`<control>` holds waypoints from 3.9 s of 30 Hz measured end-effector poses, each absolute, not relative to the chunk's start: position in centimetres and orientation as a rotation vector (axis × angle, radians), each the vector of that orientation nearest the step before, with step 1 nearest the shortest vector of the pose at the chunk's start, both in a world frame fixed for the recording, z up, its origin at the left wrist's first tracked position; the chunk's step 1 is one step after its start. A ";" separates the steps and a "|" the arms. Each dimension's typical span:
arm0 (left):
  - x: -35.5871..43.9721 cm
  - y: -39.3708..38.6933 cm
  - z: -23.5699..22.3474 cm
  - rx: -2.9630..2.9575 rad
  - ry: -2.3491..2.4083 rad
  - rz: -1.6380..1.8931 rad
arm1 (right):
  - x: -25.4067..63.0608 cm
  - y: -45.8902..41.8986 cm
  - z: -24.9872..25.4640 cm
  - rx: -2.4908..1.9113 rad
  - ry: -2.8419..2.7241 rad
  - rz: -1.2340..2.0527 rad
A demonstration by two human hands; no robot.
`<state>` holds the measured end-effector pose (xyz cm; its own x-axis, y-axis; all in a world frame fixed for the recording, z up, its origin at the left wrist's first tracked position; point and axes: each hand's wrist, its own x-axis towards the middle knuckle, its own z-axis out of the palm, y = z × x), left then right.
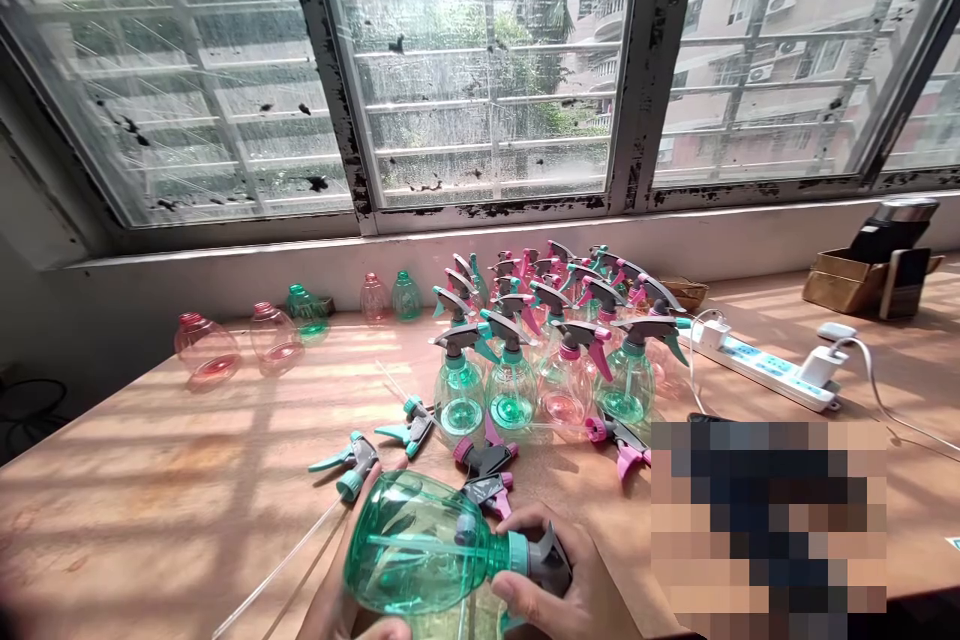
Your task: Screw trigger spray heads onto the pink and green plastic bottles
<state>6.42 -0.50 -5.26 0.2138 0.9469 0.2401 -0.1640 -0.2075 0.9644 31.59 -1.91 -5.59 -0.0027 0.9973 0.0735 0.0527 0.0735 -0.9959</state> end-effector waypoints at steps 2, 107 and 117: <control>6.2 -0.5 -5.2 1.373 0.777 1.243 | 31.6 -1.9 -5.6 -1.188 -1.281 1.133; 6.0 0.1 -5.6 1.519 0.819 1.234 | 31.3 -1.6 -6.2 -1.075 -1.189 1.293; 6.4 -0.4 -5.3 1.450 0.833 1.213 | 31.3 -1.7 -5.7 -1.047 -1.147 1.295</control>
<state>6.38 -0.40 -5.34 0.2515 0.9342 0.2530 -0.0992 -0.2352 0.9669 31.31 -1.68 -5.74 -0.0512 0.9981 0.0345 -0.1546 0.0262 -0.9876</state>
